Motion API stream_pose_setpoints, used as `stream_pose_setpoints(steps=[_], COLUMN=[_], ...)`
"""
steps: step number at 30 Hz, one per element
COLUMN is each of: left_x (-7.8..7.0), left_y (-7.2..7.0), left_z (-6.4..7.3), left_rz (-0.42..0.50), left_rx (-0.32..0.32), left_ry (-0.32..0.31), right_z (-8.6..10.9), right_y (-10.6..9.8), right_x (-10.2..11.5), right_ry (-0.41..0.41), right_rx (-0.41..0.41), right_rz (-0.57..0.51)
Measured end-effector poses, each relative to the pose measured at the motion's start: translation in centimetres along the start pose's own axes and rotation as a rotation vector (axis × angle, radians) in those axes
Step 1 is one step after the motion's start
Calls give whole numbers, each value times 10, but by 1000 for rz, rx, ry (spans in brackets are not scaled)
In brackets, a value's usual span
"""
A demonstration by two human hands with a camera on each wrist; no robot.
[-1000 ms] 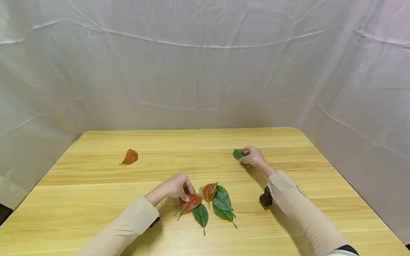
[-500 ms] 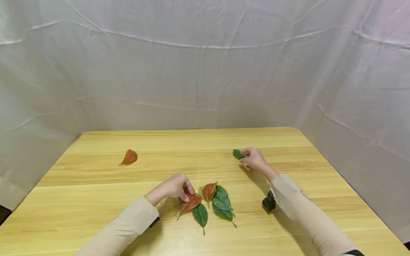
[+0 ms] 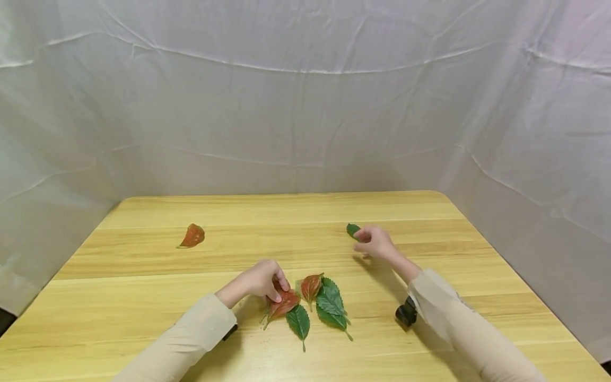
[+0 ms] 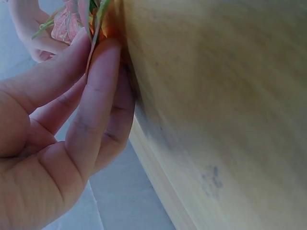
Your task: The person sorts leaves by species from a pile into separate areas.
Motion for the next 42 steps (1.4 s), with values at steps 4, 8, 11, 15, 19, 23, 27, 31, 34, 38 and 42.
stream_pose_setpoints(steps=[4,8,11,15,19,23,27,31,34,38,42], left_x=[1,1,2,3,3,4,3,2,2,2,2], left_y=[1,1,2,3,3,3,3,2,2,2,2], left_z=[0,1,1,1,1,1,1,1,1,1,1], left_rz=[6,23,41,53,58,60,57,52,51,44,47], left_rx=[0,5,9,13,14,14,13,12,11,8,9], left_ry=[-4,-8,-21,-31,-34,-37,-29,-15,-11,-13,-25], right_z=[5,12,16,21,26,30,35,40,44,50,55], right_y=[3,8,14,20,24,27,30,34,38,43,50], right_x=[6,11,12,14,18,23,30,36,39,44,48], right_ry=[-29,-52,-60,-64,-62,-73,-118,-150,-155,-160,-169], right_rx=[14,34,50,72,85,99,115,136,152,178,215], right_rz=[6,-3,-12,-36,-66,-87,-82,-73,-70,-90,-140])
Point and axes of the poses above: each hand's wrist, its own z-axis away from the middle knuckle, its own y-axis out of the palm, x = y × z, the point moved 10 cm from there along -z, towards the middle knuckle, and after that the axes turned 8 degrees about -y, right-handed, at the moved point
